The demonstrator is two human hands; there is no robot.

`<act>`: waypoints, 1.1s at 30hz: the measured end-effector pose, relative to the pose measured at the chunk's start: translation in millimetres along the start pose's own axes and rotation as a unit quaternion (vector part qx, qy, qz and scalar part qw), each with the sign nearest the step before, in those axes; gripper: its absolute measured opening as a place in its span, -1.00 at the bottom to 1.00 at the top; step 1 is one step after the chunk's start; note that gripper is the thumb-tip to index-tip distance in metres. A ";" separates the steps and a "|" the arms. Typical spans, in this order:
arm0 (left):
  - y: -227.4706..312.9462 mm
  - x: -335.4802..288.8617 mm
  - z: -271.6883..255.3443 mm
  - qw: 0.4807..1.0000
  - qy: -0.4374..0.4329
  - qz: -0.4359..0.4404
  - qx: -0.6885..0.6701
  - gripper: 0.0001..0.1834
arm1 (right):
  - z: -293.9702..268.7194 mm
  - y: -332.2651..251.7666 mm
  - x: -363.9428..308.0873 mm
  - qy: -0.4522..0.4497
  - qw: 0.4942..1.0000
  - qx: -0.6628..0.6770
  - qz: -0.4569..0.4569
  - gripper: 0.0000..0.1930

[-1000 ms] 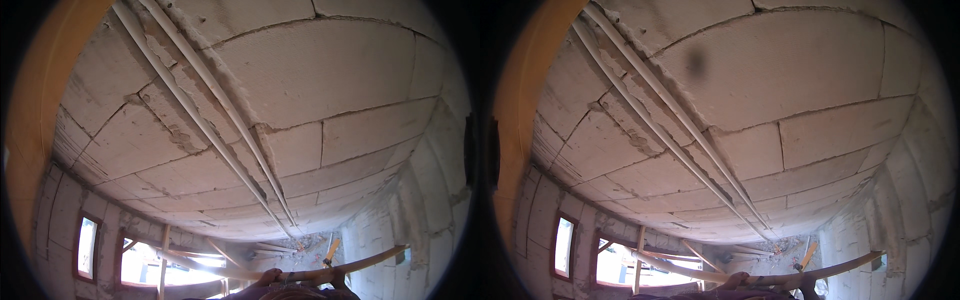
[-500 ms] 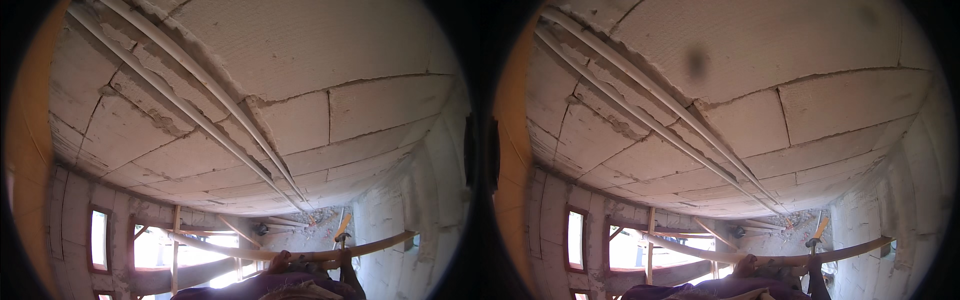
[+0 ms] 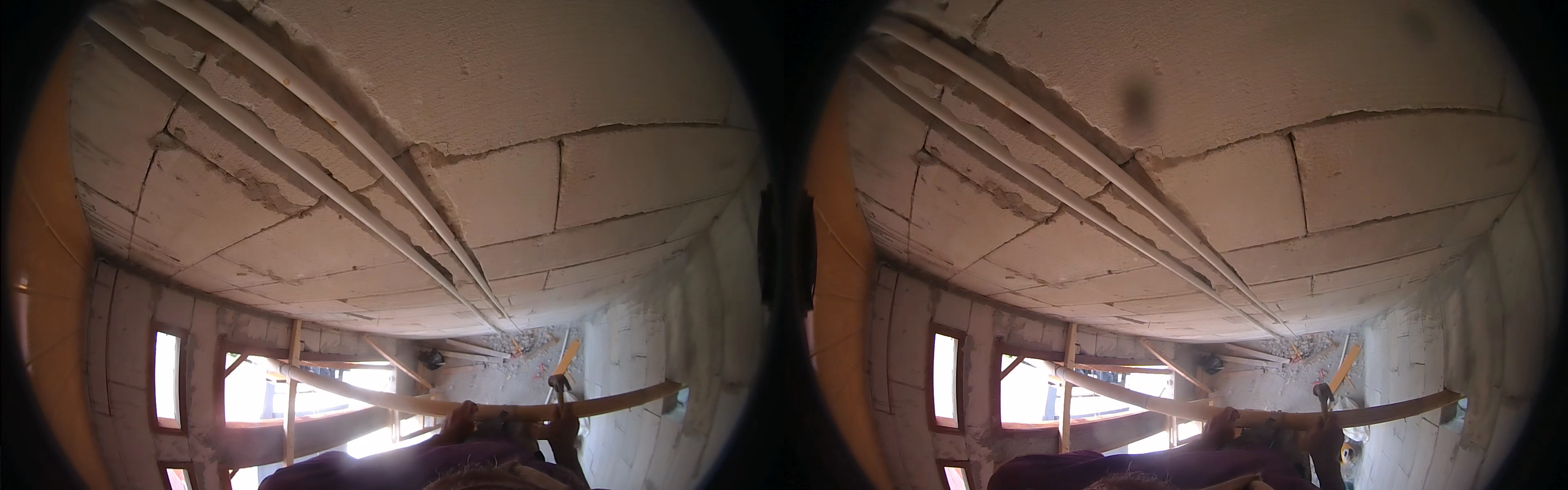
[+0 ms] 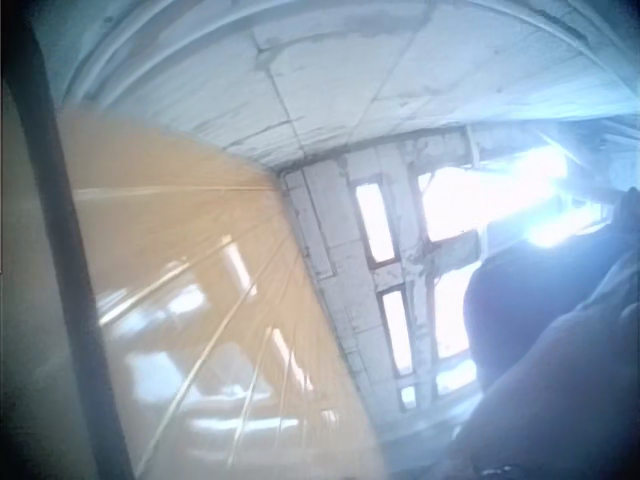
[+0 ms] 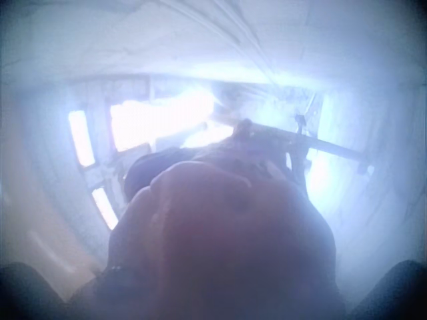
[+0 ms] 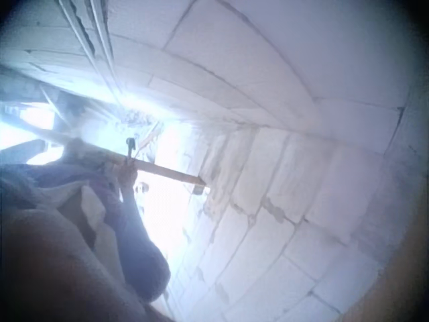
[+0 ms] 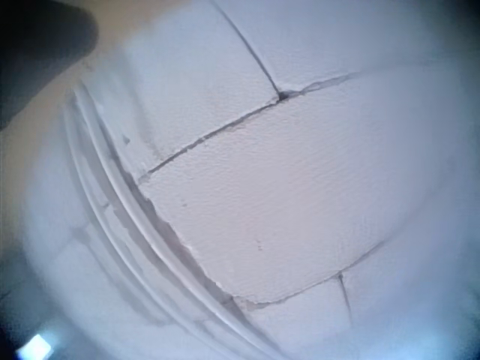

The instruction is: The person secures white pipes to a concrete ceiling using a hammer and nails. They repeatedly position the pipes, place nails, and hammer them into the ceiling surface to fasten the pipes in place.

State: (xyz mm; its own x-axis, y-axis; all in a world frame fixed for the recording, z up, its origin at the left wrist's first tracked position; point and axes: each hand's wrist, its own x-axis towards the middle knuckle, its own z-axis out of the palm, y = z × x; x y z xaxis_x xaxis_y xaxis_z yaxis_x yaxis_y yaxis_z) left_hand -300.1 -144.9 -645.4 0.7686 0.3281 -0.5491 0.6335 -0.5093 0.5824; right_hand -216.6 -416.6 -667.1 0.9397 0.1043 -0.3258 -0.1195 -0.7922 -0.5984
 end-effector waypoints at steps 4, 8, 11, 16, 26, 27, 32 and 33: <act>7.1 1.1 -1.2 1.000 -0.008 -0.015 0.022 -0.79 | -11.9 -29.2 2.2 0.004 0.999 -0.030 0.033 -0.74; 9.9 -0.2 7.6 1.000 0.013 -0.019 0.003 -0.79 | -6.3 -21.6 -0.3 0.079 0.997 -0.024 0.001 -0.77; 24.9 -4.4 -1.6 0.999 -0.008 0.016 0.038 -0.75 | 2.8 -19.1 1.5 0.134 0.991 -0.013 0.010 -0.79; -5.0 2.2 17.5 0.998 -0.003 0.030 0.058 -0.79 | 5.7 -24.8 -2.7 0.117 0.993 -0.017 0.010 -0.78; 7.4 2.9 14.6 0.996 0.000 0.069 0.060 -0.75 | 5.2 -25.8 3.9 0.111 0.993 -0.025 0.012 -0.77; 20.5 -2.8 7.2 0.997 -0.010 0.058 0.047 -0.74 | 3.2 -25.1 3.1 0.112 0.993 -0.026 0.012 -0.77; 14.5 1.7 11.6 0.999 0.000 0.028 0.039 -0.74 | 2.3 -23.2 2.5 0.112 0.993 -0.034 0.014 -0.76; 14.1 2.3 11.0 0.999 -0.002 0.028 0.037 -0.74 | 2.7 -22.5 0.4 0.113 0.993 -0.035 0.014 -0.76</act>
State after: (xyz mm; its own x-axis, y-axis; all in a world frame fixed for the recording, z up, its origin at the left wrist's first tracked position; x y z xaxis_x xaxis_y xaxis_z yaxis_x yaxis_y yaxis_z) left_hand -290.3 -160.1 -645.0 0.8023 0.2951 -0.5189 0.5811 -0.5849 0.5658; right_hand -214.4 -397.0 -655.8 0.9853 -0.0495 -0.1634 -0.1308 -0.8338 -0.5364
